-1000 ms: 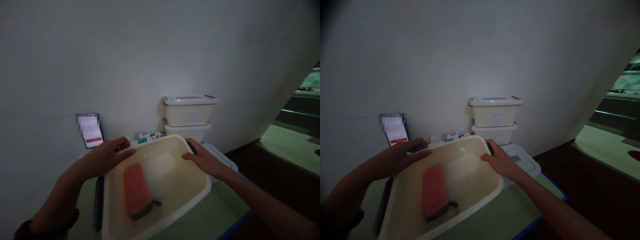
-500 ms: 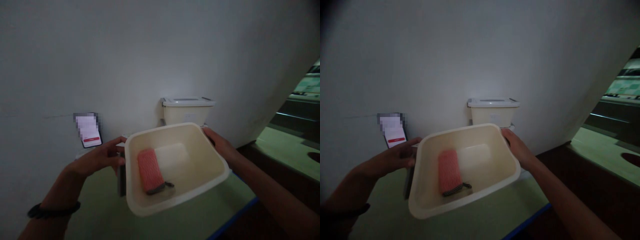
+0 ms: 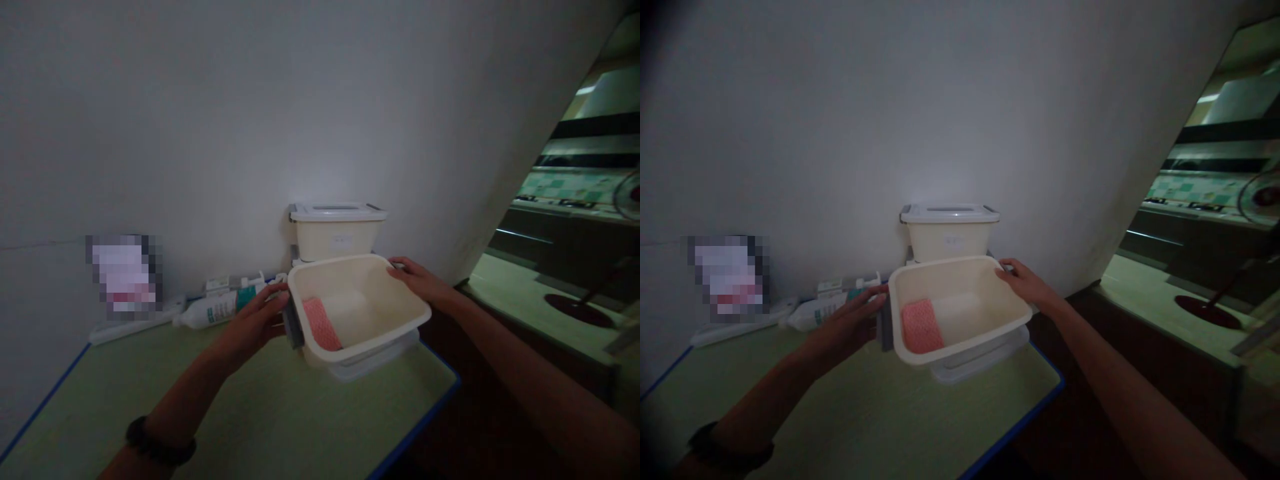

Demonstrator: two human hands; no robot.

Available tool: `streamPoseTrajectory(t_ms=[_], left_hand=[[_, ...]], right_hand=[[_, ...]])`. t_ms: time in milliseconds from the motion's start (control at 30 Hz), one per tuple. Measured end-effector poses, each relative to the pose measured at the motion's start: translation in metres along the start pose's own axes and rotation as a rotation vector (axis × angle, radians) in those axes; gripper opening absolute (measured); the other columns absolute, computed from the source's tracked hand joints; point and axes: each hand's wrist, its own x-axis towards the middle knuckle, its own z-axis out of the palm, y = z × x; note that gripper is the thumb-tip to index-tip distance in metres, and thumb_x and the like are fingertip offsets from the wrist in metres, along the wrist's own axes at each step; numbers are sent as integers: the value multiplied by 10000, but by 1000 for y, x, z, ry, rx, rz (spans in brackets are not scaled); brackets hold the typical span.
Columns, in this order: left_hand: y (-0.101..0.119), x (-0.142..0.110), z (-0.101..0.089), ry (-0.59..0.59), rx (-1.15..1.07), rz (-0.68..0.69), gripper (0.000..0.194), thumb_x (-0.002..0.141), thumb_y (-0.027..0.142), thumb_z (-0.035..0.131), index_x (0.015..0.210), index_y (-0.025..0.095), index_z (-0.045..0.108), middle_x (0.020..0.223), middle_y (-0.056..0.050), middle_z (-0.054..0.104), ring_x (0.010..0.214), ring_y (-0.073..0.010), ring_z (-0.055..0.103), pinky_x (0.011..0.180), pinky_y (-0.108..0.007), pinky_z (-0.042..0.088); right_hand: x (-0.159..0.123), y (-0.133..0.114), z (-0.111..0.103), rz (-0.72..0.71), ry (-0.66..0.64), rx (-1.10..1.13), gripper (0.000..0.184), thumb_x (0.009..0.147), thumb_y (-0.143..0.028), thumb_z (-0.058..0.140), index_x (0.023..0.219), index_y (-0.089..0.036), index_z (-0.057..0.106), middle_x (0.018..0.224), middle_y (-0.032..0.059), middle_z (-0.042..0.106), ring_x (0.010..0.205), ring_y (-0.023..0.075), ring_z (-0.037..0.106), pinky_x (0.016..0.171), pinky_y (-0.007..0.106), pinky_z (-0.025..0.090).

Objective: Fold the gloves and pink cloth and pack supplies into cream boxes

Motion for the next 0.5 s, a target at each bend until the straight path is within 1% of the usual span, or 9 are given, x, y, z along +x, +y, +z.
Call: streamPoseTrajectory(t_ms=[67, 167, 267, 333, 400, 500], left_hand=[[-6, 7, 6, -12, -8, 14, 344, 747, 273, 604, 1062, 196, 489, 876, -39, 630, 752, -159, 616, 702, -310, 486], [-19, 19, 11, 16, 27, 0, 343, 759, 289, 575, 1075, 198, 477, 869, -28, 605, 712, -140, 605, 651, -287, 494], [-29, 27, 10, 57, 90, -7, 316, 789, 339, 523, 1070, 202, 474, 891, -23, 575, 687, -124, 594, 590, -253, 493], [-35, 28, 10, 72, 139, 15, 316, 801, 376, 496, 1066, 206, 464, 881, -14, 559, 672, -117, 587, 570, -242, 493], [-40, 28, 10, 84, 179, 47, 346, 806, 431, 469, 1069, 208, 438, 855, -4, 543, 642, -113, 580, 547, -246, 496], [-49, 28, 11, 140, 229, 100, 420, 805, 527, 401, 1070, 205, 364, 750, 18, 510, 547, -119, 554, 459, -260, 482]], right_hand=[[6, 5, -6, 28, -5, 20, 401, 787, -434, 461, 1092, -179, 517, 889, 76, 661, 699, 190, 614, 596, 308, 486], [10, 12, -14, 49, -54, 55, 323, 797, -391, 443, 1008, -184, 574, 938, 74, 665, 776, 190, 625, 645, 308, 498], [9, 18, -19, 60, -151, 58, 228, 749, -306, 493, 878, -187, 638, 883, 63, 688, 788, 206, 638, 664, 324, 508], [8, 22, -20, 56, -179, 35, 197, 725, -281, 515, 828, -193, 657, 843, 57, 695, 772, 213, 642, 670, 338, 510], [11, 24, -21, 43, -150, -7, 203, 736, -285, 500, 828, -199, 660, 842, 59, 692, 768, 213, 640, 691, 359, 503], [20, 21, -24, 16, -33, -123, 218, 757, -281, 481, 844, -178, 652, 851, 98, 670, 790, 238, 620, 748, 425, 471]])
